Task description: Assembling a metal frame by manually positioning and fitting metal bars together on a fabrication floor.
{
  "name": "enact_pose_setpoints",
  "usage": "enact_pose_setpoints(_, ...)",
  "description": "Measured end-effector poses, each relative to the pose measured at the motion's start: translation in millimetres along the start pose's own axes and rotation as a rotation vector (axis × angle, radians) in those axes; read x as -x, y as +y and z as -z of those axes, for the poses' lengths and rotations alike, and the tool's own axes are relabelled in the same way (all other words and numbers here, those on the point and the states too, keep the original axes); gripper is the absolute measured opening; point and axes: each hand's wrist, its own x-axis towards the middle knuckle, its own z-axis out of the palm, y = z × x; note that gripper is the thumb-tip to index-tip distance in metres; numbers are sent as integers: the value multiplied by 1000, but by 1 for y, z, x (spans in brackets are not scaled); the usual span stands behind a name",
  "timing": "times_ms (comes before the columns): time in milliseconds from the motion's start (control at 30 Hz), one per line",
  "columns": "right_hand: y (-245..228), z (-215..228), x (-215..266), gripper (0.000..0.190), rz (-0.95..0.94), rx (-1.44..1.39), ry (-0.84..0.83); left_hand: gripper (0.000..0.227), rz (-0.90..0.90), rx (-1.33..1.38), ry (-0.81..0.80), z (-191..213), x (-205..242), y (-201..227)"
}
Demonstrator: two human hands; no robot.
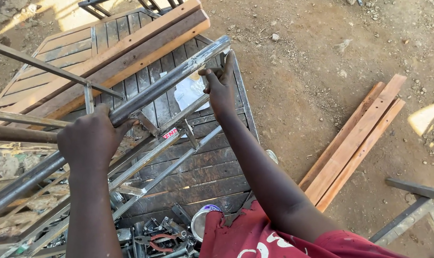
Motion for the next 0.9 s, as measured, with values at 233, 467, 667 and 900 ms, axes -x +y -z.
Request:
enact_pose_setpoints(233, -18, -10, 4, 90, -48, 81, -32, 71, 26, 8, -48, 4, -3, 1)
enact_pose_setpoints(467, 1, 6, 6, 85, 152, 172, -27, 77, 33, 22, -92, 3, -3, -1)
enact_pose_setpoints(667, -28, -9, 22, 86, -50, 225, -19, 80, 22, 6, -63, -1, -3, -1)
enact_pose_setpoints(900, -61, -23, 30, 87, -133, 347, 14, 78, 30, 14, -78, 3, -3, 0)
